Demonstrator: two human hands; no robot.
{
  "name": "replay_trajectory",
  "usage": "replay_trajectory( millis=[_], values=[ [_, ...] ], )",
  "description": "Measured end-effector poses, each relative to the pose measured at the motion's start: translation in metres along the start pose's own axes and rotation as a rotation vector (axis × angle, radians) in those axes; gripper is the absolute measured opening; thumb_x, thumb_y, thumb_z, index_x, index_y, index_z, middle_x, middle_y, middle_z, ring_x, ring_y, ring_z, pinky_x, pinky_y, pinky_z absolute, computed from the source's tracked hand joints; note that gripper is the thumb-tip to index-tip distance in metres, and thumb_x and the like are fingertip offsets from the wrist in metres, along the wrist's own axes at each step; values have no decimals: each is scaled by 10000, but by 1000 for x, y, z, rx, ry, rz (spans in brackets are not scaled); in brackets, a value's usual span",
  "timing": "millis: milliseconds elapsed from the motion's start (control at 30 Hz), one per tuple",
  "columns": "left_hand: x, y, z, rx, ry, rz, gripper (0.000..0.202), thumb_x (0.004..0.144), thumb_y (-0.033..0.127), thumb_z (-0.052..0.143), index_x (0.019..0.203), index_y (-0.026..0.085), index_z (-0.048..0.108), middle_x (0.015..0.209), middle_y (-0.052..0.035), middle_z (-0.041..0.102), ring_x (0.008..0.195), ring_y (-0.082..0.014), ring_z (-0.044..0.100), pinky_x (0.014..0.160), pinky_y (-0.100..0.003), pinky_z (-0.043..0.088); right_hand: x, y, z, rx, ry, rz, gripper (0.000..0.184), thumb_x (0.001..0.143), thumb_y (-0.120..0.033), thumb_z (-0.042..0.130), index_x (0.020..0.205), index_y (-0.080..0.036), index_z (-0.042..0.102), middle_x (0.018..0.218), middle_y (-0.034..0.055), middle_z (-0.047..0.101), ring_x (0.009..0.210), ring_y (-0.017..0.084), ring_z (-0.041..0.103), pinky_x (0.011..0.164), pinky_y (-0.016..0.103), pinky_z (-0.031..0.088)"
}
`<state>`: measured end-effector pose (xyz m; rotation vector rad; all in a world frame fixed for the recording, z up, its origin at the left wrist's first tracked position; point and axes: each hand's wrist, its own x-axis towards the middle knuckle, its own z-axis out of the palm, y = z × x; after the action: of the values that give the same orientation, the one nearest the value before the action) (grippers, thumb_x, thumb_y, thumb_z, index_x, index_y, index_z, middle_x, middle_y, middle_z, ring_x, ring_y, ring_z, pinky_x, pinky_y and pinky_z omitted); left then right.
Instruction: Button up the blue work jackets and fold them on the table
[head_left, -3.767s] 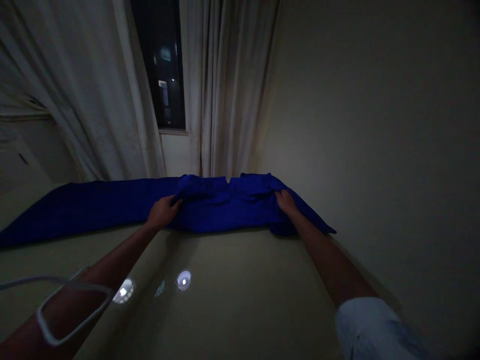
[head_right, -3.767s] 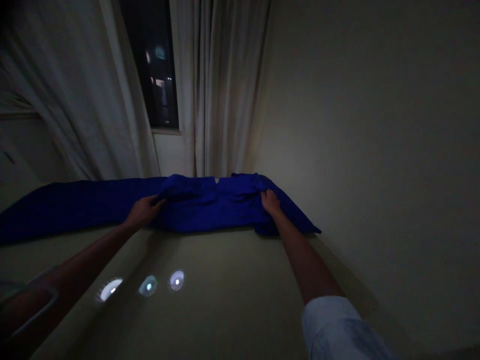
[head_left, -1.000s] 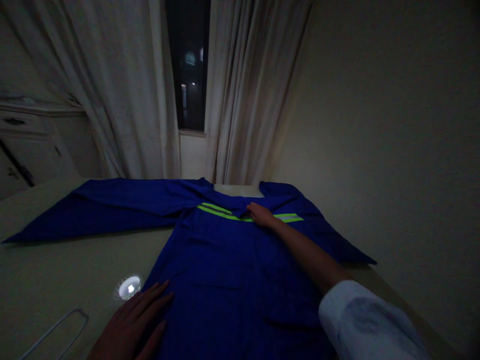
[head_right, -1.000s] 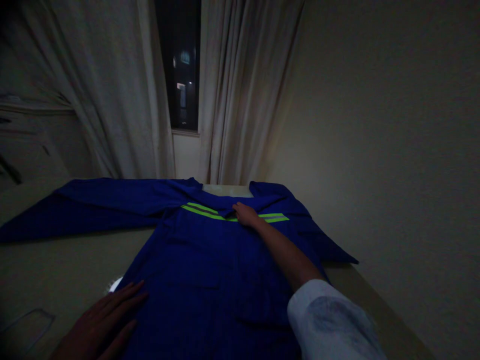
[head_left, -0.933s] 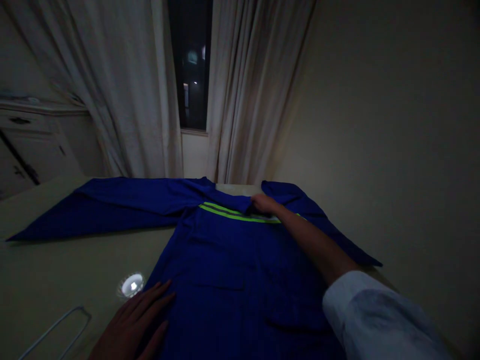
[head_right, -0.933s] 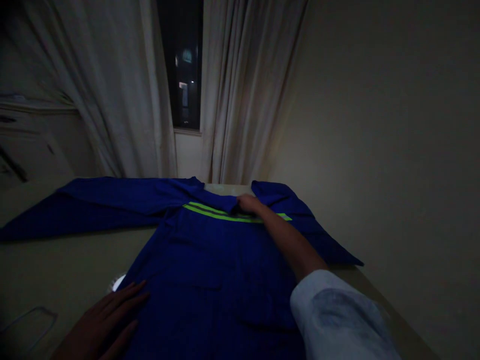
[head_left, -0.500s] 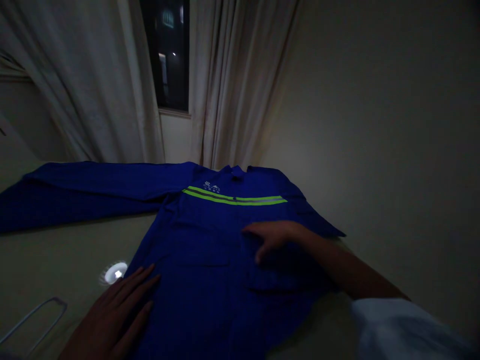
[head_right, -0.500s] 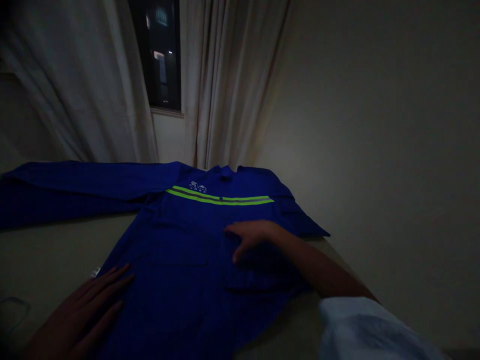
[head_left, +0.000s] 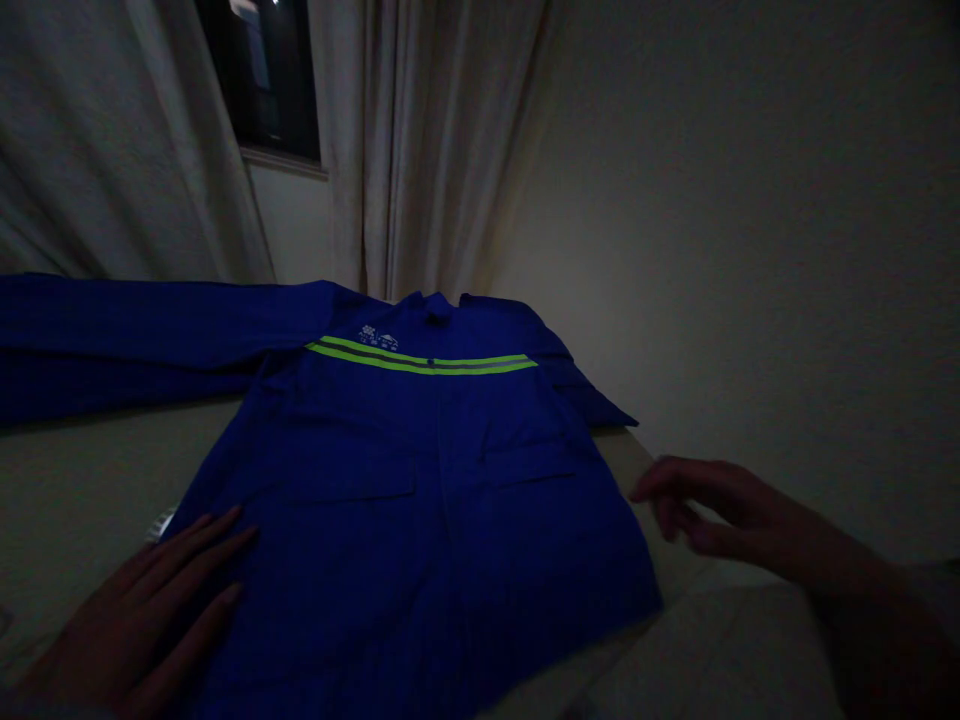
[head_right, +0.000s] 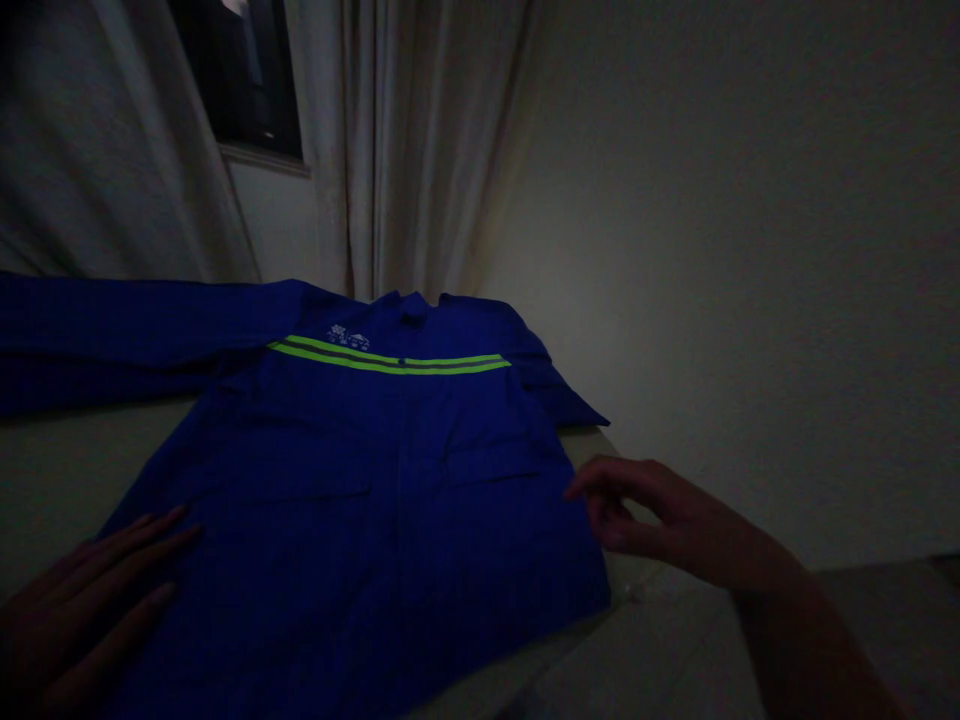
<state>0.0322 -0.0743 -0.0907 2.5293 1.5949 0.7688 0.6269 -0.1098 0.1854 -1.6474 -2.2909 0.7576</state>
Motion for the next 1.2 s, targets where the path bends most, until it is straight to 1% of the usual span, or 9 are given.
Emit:
replay_trajectory(
  millis=[100,200,333,433,533,733,900,1067,1200],
  values=[
    [-5,18,-5,45,-1,15,623,1027,522,419,1628,509,256,1714,93,325,1478,-357,464,1184,-642,412,105,-17,61,-10,-66,-36,353,959,-595,633,1114,-288,711,984,50,732,882,215,695,780,338,537],
    [-17,36,-7,131,-16,30,665,1015,446,429,1646,491,223,1704,25,361,1476,-354,476,1184,-641,410,205,-30,124,-207,22,-22,478,930,-659,648,1093,-211,679,1091,117,739,976,280,705,838,375,529],
    [-29,34,-6,265,-38,100,752,967,447,512,1661,453,222,1683,-42,400,1435,-369,523,1171,-651,390,275,-37,174,-378,101,109,543,964,-660,562,1214,-181,612,1190,191,726,1047,366,716,851,436,534],
    [-23,23,-4,322,-39,113,627,946,528,523,1564,444,464,1594,-65,532,1328,-382,615,1063,-631,485,272,-28,179,-363,113,121,356,1002,-407,533,1293,-204,558,1195,160,736,1052,334,725,858,406,520],
    [4,32,-8,394,-124,59,442,962,562,457,1268,412,737,1308,-87,739,1058,-366,731,838,-564,578,243,-12,172,-261,132,111,457,976,-268,545,1426,-250,467,1157,92,749,1017,278,728,866,356,500],
    [129,132,-16,293,-321,247,314,983,259,459,1082,261,757,1242,-132,723,1062,-320,686,817,-436,547,200,7,181,-127,284,-136,226,1028,-229,524,1186,-257,682,1181,71,670,1132,230,630,984,376,438],
    [221,177,17,171,-420,288,305,933,46,440,990,181,708,982,-113,700,892,-253,674,749,-358,503,198,9,194,-122,343,-100,340,883,-467,784,1088,-224,664,1141,75,621,1125,265,587,967,413,419],
    [229,163,62,-201,-309,281,389,871,0,466,1117,209,684,1104,-81,693,1018,-245,621,904,-380,482,192,9,191,-111,336,-120,228,934,-181,675,1150,-254,683,1197,69,580,1188,249,554,975,417,362],
    [220,151,75,-483,-302,264,292,938,75,456,1036,220,689,1086,-68,697,1000,-232,606,919,-384,466,188,6,191,-109,329,-227,319,894,-23,580,1115,-227,685,1159,70,590,1150,226,568,953,378,377]
  ],
)
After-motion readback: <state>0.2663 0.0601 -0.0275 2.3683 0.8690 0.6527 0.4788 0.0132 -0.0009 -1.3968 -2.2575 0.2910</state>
